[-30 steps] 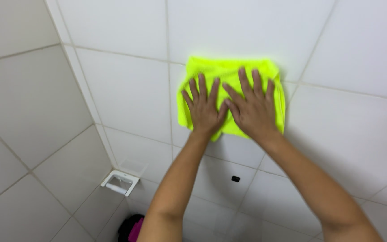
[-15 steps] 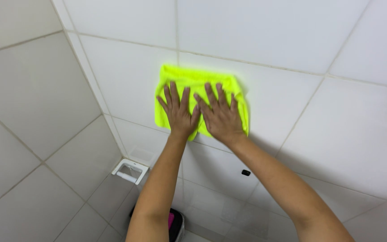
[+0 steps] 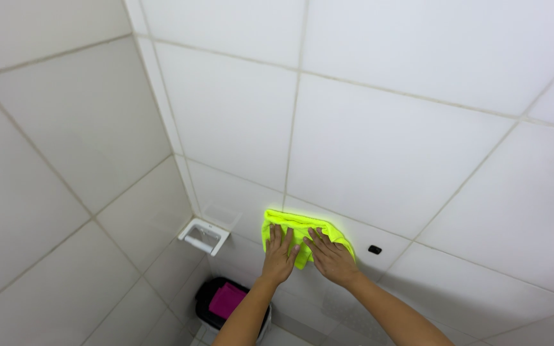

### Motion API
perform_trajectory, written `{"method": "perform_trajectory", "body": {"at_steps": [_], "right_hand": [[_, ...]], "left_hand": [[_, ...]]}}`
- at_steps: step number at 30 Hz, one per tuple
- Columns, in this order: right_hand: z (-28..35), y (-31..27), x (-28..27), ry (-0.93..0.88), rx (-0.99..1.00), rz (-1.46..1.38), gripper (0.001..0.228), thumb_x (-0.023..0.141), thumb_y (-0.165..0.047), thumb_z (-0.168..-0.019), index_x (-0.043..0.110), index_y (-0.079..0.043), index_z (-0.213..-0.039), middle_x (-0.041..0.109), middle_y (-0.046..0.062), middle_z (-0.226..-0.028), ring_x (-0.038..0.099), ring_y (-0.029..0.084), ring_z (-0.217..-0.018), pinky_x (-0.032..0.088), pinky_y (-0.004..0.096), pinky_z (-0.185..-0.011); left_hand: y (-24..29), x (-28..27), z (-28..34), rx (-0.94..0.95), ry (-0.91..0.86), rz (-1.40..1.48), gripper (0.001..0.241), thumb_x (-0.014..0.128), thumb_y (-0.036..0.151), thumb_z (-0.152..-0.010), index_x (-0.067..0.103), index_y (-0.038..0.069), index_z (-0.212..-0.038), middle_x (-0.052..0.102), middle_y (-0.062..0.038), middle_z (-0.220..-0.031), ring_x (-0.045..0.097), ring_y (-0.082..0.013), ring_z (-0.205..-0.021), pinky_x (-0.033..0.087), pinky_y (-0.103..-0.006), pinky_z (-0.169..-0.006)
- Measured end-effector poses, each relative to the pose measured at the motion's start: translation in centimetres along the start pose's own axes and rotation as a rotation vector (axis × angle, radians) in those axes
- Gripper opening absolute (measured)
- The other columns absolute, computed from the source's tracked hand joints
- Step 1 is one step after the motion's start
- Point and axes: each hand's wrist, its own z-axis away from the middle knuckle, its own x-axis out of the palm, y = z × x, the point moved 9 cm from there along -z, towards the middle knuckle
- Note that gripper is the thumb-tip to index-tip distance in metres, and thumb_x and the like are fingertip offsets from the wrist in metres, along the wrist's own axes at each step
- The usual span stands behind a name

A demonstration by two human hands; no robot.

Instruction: Cleaning bathroom wall tiles and various surfaces using a cloth and rinsing it in the sink.

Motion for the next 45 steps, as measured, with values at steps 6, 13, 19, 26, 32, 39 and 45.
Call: {"method": "perform_trajectory", "body": {"at_steps": [6, 13, 19, 26, 32, 39, 45], "right_hand": [[-0.1, 0.6, 0.5, -0.097, -0.039, -0.077, 0.055, 0.059, -0.023, -0.095, 0.052, -0.009, -0.148, 0.039, 0.01, -0.162, 0.042, 0.022, -0.145, 0.045, 0.036, -0.1], [-13.1, 3.2, -9.1, 0.0, -0.091, -0.038, 0.051, 0.057, -0.024, -0.095, 0.055, -0.008, -0.144, 0.035, 0.011, -0.164, 0.038, 0.024, -0.149, 0.042, 0.042, -0.106], [-24.0, 5.8, -17.9, 0.095, -0.004, -0.047, 0.051, 0.059, -0.028, -0.095, 0.056, -0.008, -0.142, 0.031, 0.016, -0.165, 0.033, 0.032, -0.151, 0.035, 0.052, -0.114], [-36.1, 5.2, -18.3, 0.251, -0.006, 0.218, 0.06, 0.053, -0.034, -0.101, 0.049, -0.012, -0.156, 0.019, 0.017, -0.172, 0.012, 0.032, -0.16, 0.011, 0.056, -0.126], [-43.8, 1.6, -14.5, 0.277, 0.032, 0.452, 0.065, 0.044, -0.04, -0.105, 0.04, -0.014, -0.165, 0.011, 0.019, -0.174, 0.004, 0.035, -0.161, 0.0, 0.058, -0.125], [-46.4, -1.8, -8.9, 0.232, 0.021, 0.521, 0.067, 0.04, -0.041, -0.107, 0.036, -0.011, -0.167, 0.013, 0.021, -0.173, 0.005, 0.037, -0.16, -0.002, 0.062, -0.121], [-41.5, -4.9, -2.4, 0.149, -0.092, 0.505, 0.065, 0.039, -0.039, -0.105, 0.037, -0.007, -0.162, 0.016, 0.019, -0.172, 0.014, 0.032, -0.159, 0.007, 0.057, -0.119]], "left_hand": [[0.2, 2.4, -0.1, -0.096, 0.003, 0.132, 0.077, 0.035, 0.057, -0.105, 0.016, 0.011, -0.163, -0.008, -0.021, -0.171, -0.009, -0.0408, -0.158, 0.006, -0.0522, -0.126], [3.8, -6.0, -8.0, -0.004, 0.4, 0.155, 0.081, 0.036, 0.052, -0.106, 0.004, 0.007, -0.165, -0.015, -0.025, -0.17, -0.014, -0.0475, -0.156, 0.001, -0.0568, -0.125], [9.2, -21.0, -14.6, 0.253, 0.68, 0.071, 0.072, 0.035, 0.048, -0.109, 0.015, 0.01, -0.167, -0.009, -0.023, -0.173, -0.013, -0.0493, -0.159, -0.005, -0.0644, -0.125], [8.4, -35.6, -20.7, 0.354, 0.753, 0.119, 0.066, 0.021, 0.055, -0.112, 0.024, 0.019, -0.167, -0.003, -0.014, -0.177, -0.009, -0.0426, -0.163, -0.009, -0.0641, -0.126], [2.0, -42.6, -23.8, 0.392, 0.768, 0.09, 0.068, 0.017, 0.057, -0.111, 0.03, 0.02, -0.166, 0.003, -0.01, -0.178, -0.006, -0.0378, -0.165, -0.007, -0.0616, -0.129], [-3.7, -42.9, -23.4, 0.397, 0.835, 0.009, 0.055, 0.038, 0.045, -0.116, 0.034, 0.019, -0.165, 0.01, -0.012, -0.177, 0.007, -0.0384, -0.165, 0.01, -0.055, -0.134], [-9.8, -34.4, -19.5, 0.395, 0.927, -0.054, 0.053, 0.039, 0.035, -0.118, 0.027, 0.019, -0.167, 0.01, -0.014, -0.177, 0.01, -0.0412, -0.165, 0.011, -0.0551, -0.135]]}}
